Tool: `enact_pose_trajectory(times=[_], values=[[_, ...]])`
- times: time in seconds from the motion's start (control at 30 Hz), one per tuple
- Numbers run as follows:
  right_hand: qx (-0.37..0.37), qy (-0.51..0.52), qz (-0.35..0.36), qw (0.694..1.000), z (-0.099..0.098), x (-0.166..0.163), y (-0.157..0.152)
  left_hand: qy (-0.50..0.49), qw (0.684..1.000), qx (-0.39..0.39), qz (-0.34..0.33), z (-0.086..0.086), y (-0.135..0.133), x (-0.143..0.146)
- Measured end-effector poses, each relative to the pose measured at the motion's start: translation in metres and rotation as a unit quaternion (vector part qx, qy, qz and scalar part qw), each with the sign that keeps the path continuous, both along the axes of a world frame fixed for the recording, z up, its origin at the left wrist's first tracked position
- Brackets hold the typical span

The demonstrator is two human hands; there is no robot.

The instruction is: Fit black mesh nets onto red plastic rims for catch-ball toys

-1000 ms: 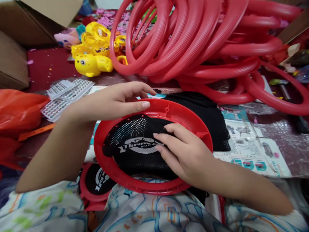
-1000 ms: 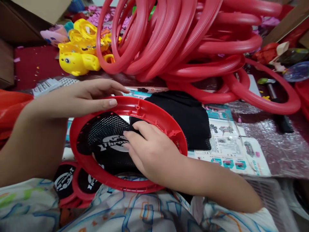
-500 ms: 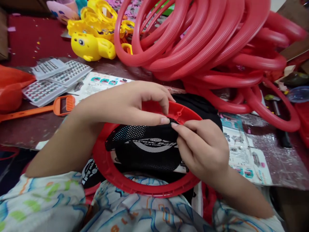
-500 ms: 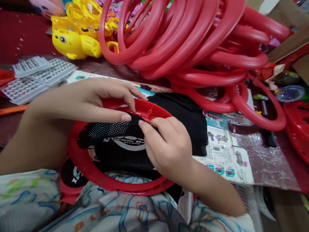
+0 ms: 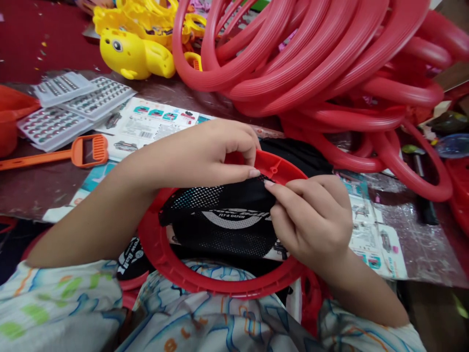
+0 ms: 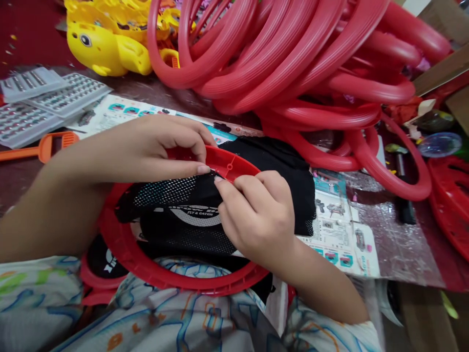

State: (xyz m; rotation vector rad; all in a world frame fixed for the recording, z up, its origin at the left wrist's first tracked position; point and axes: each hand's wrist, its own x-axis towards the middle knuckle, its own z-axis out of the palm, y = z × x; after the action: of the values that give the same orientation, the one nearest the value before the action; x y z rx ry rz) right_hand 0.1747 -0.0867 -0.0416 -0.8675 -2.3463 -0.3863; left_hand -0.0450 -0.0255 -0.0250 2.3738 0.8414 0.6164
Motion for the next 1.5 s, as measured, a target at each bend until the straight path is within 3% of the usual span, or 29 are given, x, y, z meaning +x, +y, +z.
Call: enact_pose_trajectory(times=[0.73,0.9,1.03,1.5], values=[[-0.019,-0.026,-0.012,0.999,-0.002,0.001,0.003,0.008,0.998,0.052,0.024,-0.01,0.0,0.004],[-0.114,0.035,0.002,0.993,0.003,0.005,0.003,0.002,0.998,0.063,0.031,-0.012,-0.002,0.006],[-0.209,0.097,-0.045,0.972,0.01,0.011,0.0,-0.015,0.998,0.057,0.032,-0.013,-0.002,0.005],[-0.225,0.062,-0.092,0.968,0.013,0.015,0.001,0.004,0.999,0.042,0.024,-0.009,-0.003,0.002]])
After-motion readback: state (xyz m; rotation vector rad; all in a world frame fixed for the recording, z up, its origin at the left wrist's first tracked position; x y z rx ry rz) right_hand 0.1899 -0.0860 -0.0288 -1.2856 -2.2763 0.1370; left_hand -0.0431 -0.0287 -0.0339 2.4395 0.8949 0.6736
